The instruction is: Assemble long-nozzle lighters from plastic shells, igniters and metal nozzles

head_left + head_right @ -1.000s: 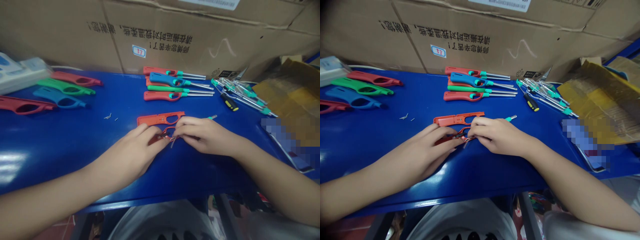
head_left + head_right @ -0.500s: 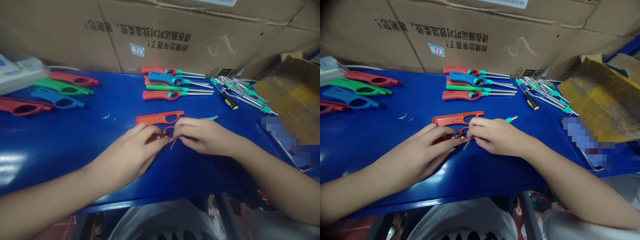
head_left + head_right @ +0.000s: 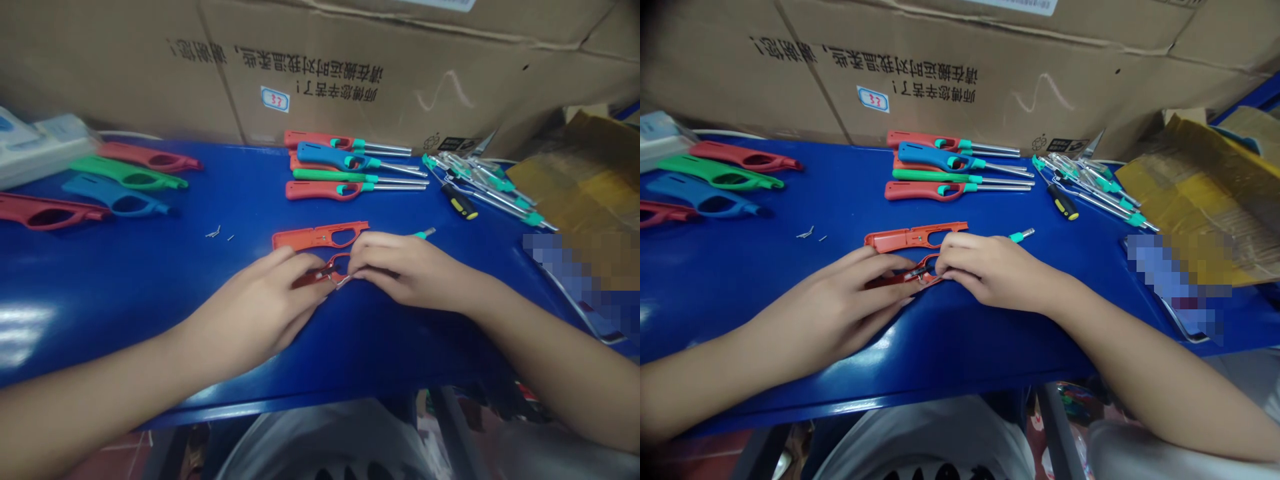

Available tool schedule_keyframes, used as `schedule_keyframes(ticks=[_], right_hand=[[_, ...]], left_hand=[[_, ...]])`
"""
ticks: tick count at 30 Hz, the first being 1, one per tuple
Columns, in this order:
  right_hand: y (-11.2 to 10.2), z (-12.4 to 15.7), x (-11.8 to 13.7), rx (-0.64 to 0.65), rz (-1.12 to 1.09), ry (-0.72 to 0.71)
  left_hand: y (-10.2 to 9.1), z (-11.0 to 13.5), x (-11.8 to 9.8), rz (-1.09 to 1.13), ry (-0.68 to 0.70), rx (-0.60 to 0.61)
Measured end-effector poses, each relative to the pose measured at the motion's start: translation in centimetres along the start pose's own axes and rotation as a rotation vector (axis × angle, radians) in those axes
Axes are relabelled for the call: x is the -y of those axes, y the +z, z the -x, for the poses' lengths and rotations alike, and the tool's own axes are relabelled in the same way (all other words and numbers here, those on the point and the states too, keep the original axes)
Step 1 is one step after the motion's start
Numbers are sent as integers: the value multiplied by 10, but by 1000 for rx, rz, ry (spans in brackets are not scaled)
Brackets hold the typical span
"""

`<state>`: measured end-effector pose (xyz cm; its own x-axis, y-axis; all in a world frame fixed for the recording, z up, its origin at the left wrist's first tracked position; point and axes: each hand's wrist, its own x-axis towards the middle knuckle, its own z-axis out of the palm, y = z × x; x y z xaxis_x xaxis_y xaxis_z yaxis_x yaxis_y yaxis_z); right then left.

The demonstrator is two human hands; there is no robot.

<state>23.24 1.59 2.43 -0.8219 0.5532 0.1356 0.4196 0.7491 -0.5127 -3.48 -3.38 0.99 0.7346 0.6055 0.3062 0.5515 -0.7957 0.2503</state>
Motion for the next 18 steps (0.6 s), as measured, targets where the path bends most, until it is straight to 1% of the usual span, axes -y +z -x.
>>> schedule_keyframes(ticks=[5, 11, 18], right_hand=[[0, 1, -3, 18, -10, -38], [-2, 0, -2, 4, -46, -56], [-2, 0, -1, 6, 64, -31]], left_hand=[[-2, -1, 0, -20, 18, 17], [-1, -2, 1, -35, 33, 17], [0, -1, 1, -85, 60, 48]])
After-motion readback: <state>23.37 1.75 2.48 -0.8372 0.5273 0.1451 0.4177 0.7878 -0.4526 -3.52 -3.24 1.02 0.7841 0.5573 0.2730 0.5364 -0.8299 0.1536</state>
